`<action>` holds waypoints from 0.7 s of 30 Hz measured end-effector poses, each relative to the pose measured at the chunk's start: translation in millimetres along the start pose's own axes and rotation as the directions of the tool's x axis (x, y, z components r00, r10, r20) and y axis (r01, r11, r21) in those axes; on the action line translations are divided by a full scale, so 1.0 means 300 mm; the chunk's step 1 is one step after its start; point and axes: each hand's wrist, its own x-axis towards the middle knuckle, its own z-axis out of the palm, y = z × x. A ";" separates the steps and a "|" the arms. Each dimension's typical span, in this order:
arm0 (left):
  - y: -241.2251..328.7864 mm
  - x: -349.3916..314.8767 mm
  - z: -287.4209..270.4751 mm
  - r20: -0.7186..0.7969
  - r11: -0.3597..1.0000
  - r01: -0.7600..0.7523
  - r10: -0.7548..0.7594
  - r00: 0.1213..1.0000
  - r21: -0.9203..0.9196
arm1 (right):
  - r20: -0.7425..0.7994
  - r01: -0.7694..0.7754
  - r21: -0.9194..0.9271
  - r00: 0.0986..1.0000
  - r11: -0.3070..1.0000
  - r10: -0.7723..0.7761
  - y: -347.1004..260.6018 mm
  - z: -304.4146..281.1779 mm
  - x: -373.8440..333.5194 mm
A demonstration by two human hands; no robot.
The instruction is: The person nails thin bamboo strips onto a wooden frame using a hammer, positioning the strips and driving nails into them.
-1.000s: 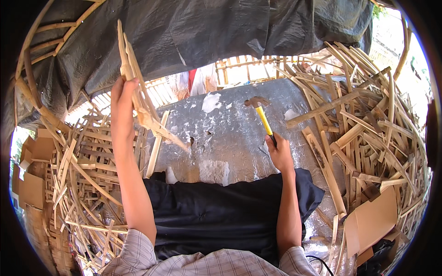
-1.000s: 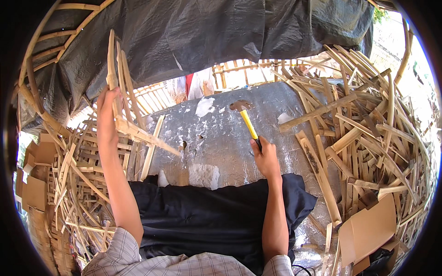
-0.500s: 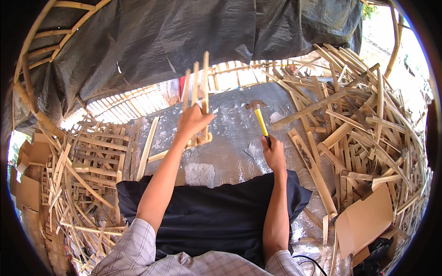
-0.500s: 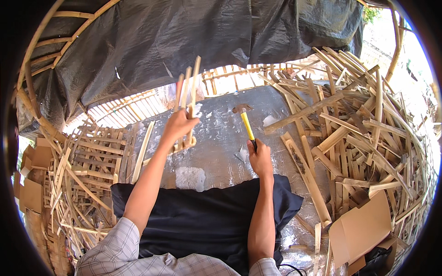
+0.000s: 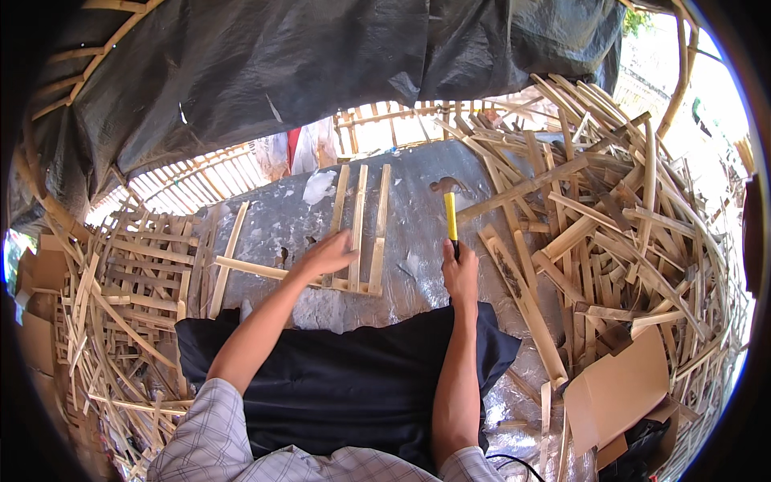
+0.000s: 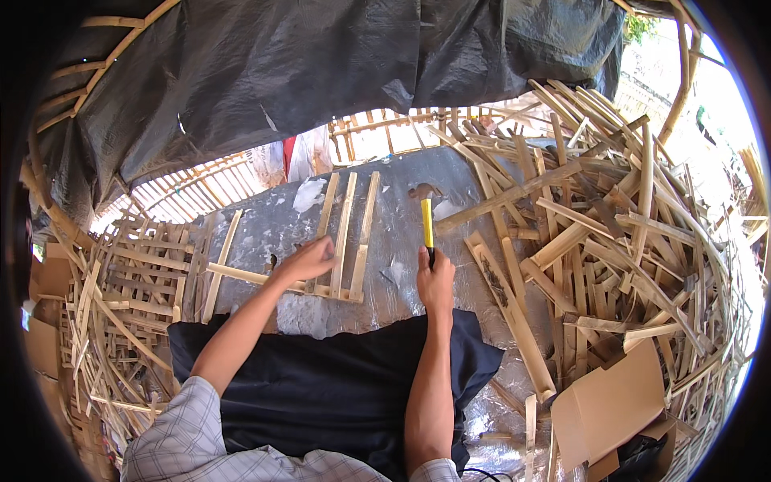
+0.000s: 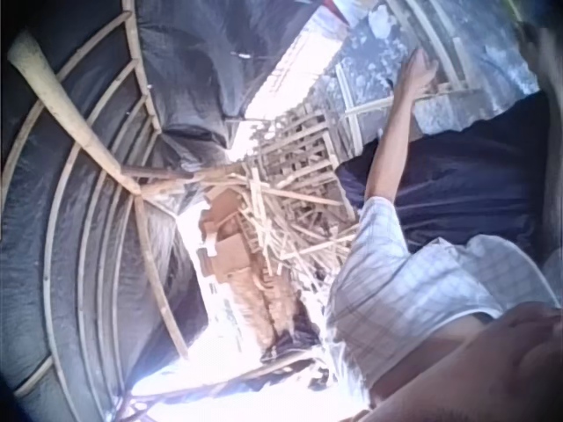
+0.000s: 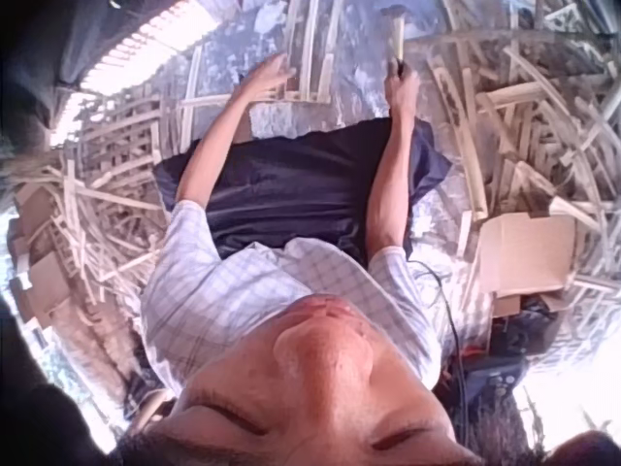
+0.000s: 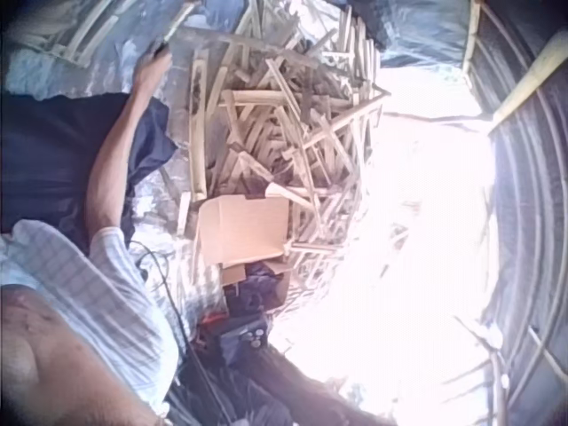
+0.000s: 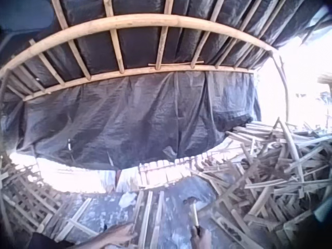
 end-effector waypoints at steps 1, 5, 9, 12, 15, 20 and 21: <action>-0.079 -0.053 -0.028 -0.021 0.998 -0.037 0.038 0.999 0.054 | 0.019 -0.068 0.055 0.998 0.996 0.067 0.016 0.016 0.000; -0.426 -0.244 -0.124 -0.078 0.968 0.089 -0.072 0.994 0.236 | 0.146 -0.361 0.335 0.933 0.871 0.330 0.007 0.034 0.000; -0.631 -0.378 -0.122 -0.092 0.988 -0.030 0.044 0.995 0.152 | 0.175 -0.453 0.465 0.889 0.761 0.422 -0.041 0.027 -0.010; -0.652 -0.404 -0.078 -0.249 0.996 -0.091 0.092 0.964 0.016 | 0.183 -0.460 0.471 0.886 0.753 0.427 -0.026 0.035 -0.006; -0.596 -0.338 -0.044 -0.270 0.994 -0.109 0.109 0.957 0.014 | 0.228 -0.472 0.487 0.881 0.735 0.415 -0.022 0.042 -0.010; -0.603 -0.294 -0.008 -0.268 0.942 0.166 -0.086 0.960 0.293 | 0.256 -0.483 0.389 0.875 0.785 0.411 -0.034 0.065 -0.022; -0.545 -0.305 -0.040 -0.254 0.957 0.168 -0.106 0.961 0.236 | 0.262 -0.473 0.368 0.879 0.800 0.399 -0.034 0.062 -0.026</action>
